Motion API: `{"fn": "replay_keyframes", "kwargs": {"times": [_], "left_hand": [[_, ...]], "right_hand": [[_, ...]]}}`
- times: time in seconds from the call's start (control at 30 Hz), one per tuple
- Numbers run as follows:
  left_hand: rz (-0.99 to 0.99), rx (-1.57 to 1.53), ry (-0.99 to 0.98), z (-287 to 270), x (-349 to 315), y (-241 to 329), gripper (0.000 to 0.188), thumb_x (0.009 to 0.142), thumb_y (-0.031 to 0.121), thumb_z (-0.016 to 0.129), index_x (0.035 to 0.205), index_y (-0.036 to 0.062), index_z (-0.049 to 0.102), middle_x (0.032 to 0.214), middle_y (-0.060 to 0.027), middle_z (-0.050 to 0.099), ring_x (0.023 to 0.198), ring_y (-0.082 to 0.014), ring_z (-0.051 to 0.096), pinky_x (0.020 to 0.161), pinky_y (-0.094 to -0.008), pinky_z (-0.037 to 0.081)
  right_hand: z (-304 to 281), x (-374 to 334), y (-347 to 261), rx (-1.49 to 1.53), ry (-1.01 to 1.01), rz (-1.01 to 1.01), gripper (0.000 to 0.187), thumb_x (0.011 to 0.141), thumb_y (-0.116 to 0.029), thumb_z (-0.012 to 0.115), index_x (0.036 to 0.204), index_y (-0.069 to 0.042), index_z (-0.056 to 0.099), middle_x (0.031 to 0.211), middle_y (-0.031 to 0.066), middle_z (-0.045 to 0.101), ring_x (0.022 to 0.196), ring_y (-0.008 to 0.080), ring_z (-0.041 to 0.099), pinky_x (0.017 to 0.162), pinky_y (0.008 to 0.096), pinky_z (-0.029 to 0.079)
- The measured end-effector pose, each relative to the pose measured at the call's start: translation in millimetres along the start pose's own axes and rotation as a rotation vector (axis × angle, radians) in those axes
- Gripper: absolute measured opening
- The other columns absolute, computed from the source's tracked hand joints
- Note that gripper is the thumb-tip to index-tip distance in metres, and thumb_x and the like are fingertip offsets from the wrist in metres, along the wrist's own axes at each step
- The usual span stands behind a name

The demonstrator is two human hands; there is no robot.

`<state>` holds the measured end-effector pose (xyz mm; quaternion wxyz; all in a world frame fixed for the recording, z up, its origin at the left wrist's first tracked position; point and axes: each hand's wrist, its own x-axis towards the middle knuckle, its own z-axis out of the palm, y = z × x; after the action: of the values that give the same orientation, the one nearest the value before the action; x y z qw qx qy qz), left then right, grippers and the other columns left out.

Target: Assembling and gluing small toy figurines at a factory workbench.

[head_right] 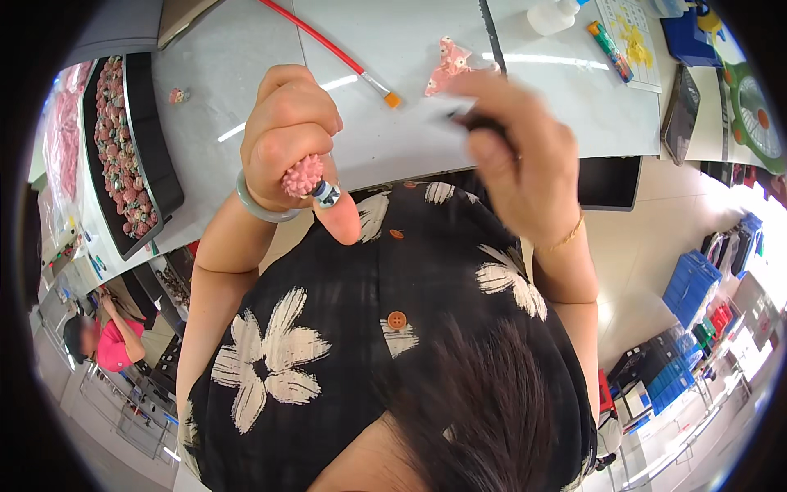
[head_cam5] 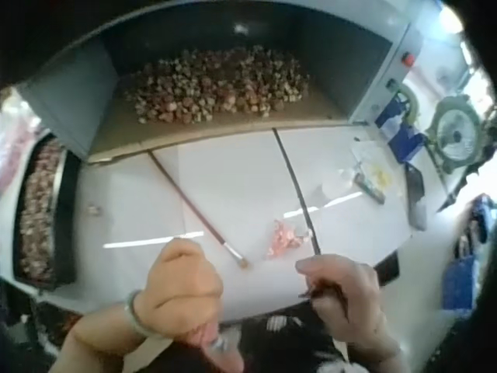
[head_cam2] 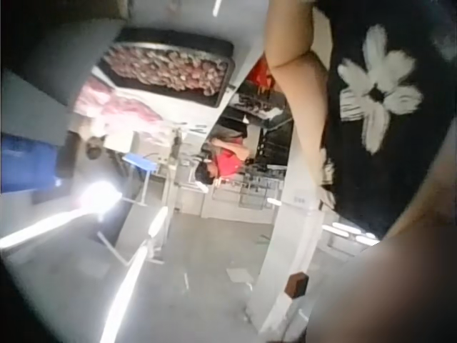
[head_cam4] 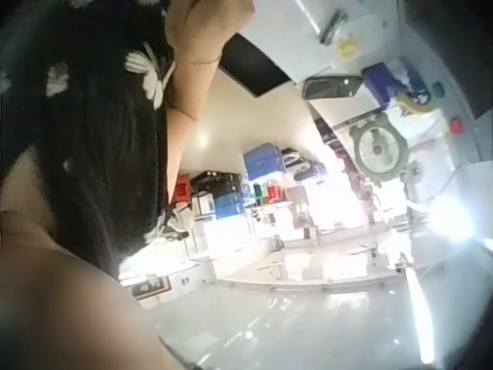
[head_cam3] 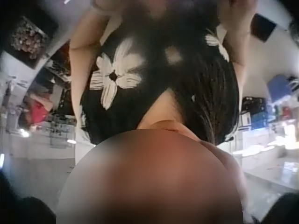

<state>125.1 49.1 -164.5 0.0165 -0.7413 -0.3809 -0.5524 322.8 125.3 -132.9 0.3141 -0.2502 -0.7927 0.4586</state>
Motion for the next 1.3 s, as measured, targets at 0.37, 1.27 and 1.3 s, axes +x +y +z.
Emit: {"fn": "replay_keyframes", "kwargs": {"times": [0.37,1.27,1.3], "left_hand": [[-0.017,-0.063,-0.054,0,-1,-2,0.036,0.080,0.039,0.058,0.079,0.0063,0.043,0.069,-0.0057,0.049,0.051,-0.0170,0.047,0.059,-0.0326,0.039],[-0.042,-0.037,0.003,11,-2,-4,0.062,0.058,0.069,0.056,0.065,0.0083,0.043,0.060,-0.0028,0.045,0.049,-0.0185,0.043,0.050,-0.0286,0.034],[-0.051,-0.020,-0.012,10,-1,-4,0.061,0.059,0.068,0.058,0.065,0.0084,0.043,0.059,-0.0026,0.045,0.049,-0.0187,0.042,0.050,-0.0283,0.034]], "right_hand": [[20,17,-24,-0.240,-0.295,-0.274,0.022,0.067,-0.021,0.067,0.074,-0.009,0.051,0.060,0.0027,0.046,0.049,0.0203,0.048,0.042,0.0303,0.037],[15,15,-12,-0.374,-0.271,-0.408,0.020,0.071,-0.025,0.064,0.069,-0.010,0.051,0.060,0.0025,0.044,0.048,0.0188,0.045,0.043,0.0301,0.036],[12,16,-8,-0.346,-0.258,-0.401,0.018,0.073,-0.023,0.064,0.072,-0.008,0.053,0.062,0.0034,0.047,0.050,0.0205,0.047,0.046,0.0310,0.038]]}}
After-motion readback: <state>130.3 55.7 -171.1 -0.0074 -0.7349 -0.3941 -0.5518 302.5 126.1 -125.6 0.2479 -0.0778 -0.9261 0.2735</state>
